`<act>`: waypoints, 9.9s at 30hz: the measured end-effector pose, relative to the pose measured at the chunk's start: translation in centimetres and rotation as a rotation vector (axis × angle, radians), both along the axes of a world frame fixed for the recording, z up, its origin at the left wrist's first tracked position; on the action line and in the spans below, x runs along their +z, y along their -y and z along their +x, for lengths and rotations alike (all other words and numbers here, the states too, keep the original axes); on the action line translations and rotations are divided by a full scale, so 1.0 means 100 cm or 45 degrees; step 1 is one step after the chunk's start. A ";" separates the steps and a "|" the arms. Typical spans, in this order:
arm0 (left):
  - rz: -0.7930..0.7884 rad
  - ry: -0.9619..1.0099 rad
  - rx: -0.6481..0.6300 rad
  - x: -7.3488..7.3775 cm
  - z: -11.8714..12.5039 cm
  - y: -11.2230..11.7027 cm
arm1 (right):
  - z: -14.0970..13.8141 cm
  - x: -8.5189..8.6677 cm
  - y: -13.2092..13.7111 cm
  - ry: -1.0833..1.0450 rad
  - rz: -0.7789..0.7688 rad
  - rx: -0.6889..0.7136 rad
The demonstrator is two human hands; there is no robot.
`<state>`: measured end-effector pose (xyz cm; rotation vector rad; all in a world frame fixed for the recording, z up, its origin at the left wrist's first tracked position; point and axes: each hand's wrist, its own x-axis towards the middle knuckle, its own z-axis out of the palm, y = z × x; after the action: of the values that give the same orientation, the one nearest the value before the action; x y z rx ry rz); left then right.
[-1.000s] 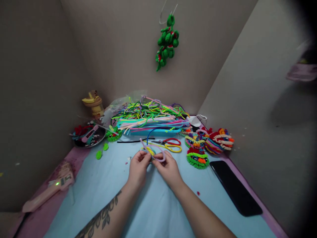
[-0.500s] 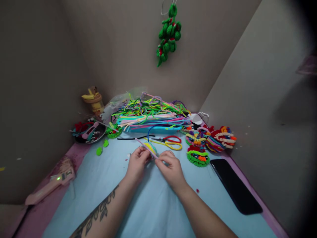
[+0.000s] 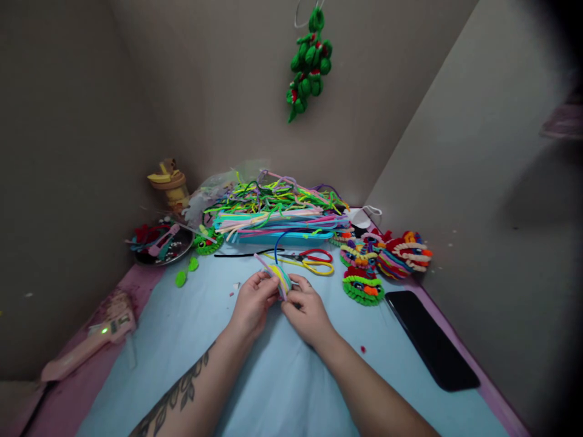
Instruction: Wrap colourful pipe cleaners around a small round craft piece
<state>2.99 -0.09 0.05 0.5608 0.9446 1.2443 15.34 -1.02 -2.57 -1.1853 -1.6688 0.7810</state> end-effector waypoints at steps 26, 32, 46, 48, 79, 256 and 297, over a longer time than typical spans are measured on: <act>0.662 -0.988 -0.198 -0.006 0.005 0.014 | 0.027 0.060 -0.013 -0.317 0.505 -0.338; 0.696 -1.044 -0.267 -0.015 0.009 0.012 | 0.042 0.115 -0.048 -0.516 0.617 -0.387; 0.324 -0.477 -0.132 -0.005 0.004 0.002 | 0.028 0.036 -0.015 -0.215 0.143 -0.138; 0.362 -0.473 -0.157 -0.005 0.003 0.002 | 0.026 0.025 -0.013 -0.206 0.124 -0.091; 0.234 -0.148 -0.071 -0.003 0.002 -0.001 | 0.011 0.007 -0.011 -0.221 0.068 -0.108; 0.937 -1.278 -0.005 -0.017 -0.007 -0.005 | 0.012 0.029 -0.011 -0.943 -0.489 0.001; 0.897 -0.978 -0.394 -0.017 -0.008 -0.007 | 0.022 0.023 -0.014 -0.520 -0.074 -0.065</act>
<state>2.19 0.56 -1.70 1.7616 0.9615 1.0612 17.53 0.40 -0.28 -1.0212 -1.2826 0.9721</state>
